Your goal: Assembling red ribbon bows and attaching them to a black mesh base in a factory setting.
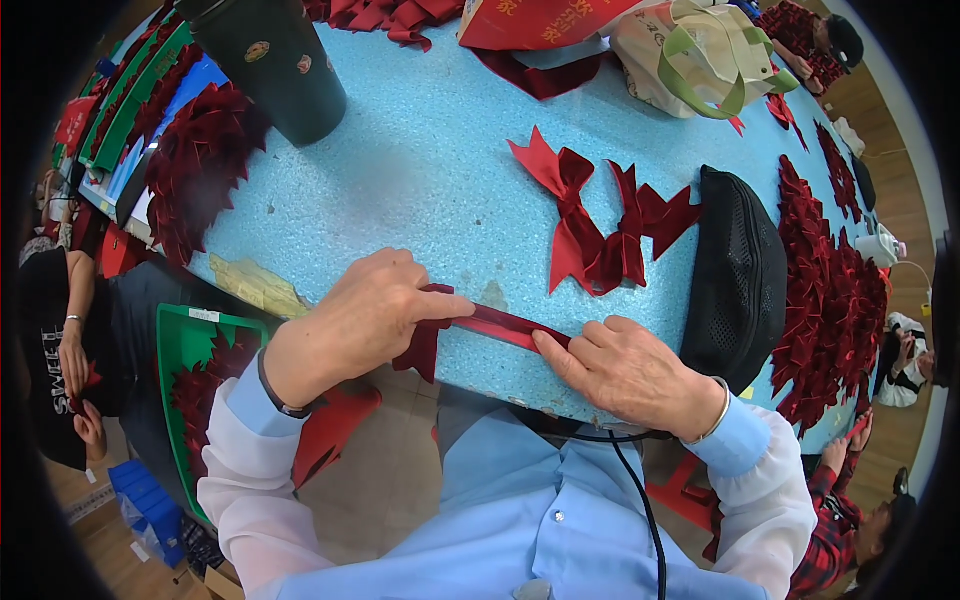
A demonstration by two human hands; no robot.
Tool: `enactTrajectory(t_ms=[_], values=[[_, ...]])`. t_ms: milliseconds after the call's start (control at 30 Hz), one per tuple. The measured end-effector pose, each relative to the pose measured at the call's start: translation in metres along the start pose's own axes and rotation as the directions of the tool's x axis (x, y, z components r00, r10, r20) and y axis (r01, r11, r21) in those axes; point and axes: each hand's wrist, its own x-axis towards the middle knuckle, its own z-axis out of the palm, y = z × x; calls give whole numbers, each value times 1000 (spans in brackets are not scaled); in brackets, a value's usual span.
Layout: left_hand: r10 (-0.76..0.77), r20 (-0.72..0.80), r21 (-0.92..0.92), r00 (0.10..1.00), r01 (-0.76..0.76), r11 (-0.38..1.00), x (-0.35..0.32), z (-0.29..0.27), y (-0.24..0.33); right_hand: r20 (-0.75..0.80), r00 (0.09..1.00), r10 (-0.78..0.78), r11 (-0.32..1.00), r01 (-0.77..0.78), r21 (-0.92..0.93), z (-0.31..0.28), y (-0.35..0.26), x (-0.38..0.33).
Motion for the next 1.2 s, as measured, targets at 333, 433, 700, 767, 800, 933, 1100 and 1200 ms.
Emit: enactTrajectory(t_ms=[333, 433, 700, 767, 800, 933, 1100, 1200], values=[[68, -15, 164, 998, -65, 984, -5, 8, 9, -45, 999, -3, 1000, 3, 2, 5, -2, -16], [81, -35, 169, 996, -74, 983, -7, 9, 8, -183, 981, 70, 995, -56, 81, 12, 0, -23], [97, -69, 194, 993, -82, 978, -11, 11, 8, -171, 985, -32, 999, 28, -26, 10, -6, -19], [101, -76, 197, 992, -84, 977, -11, 12, 8, -132, 991, -10, 1000, 12, 18, 6, -8, -20], [101, -70, 200, 992, -85, 976, -12, 12, 8, -92, 996, 12, 998, -6, 62, 3, -8, -20], [98, -57, 208, 994, -84, 975, -13, 12, 9, -74, 992, 100, 937, -69, 343, -13, -1, -13], [100, -50, 199, 994, -88, 976, -13, 13, 12, -127, 898, 422, 541, -137, 830, -18, 5, 28], [100, -53, 197, 994, -88, 976, -14, 14, 12, 209, 856, 472, 135, -305, 943, -14, 8, 60]])
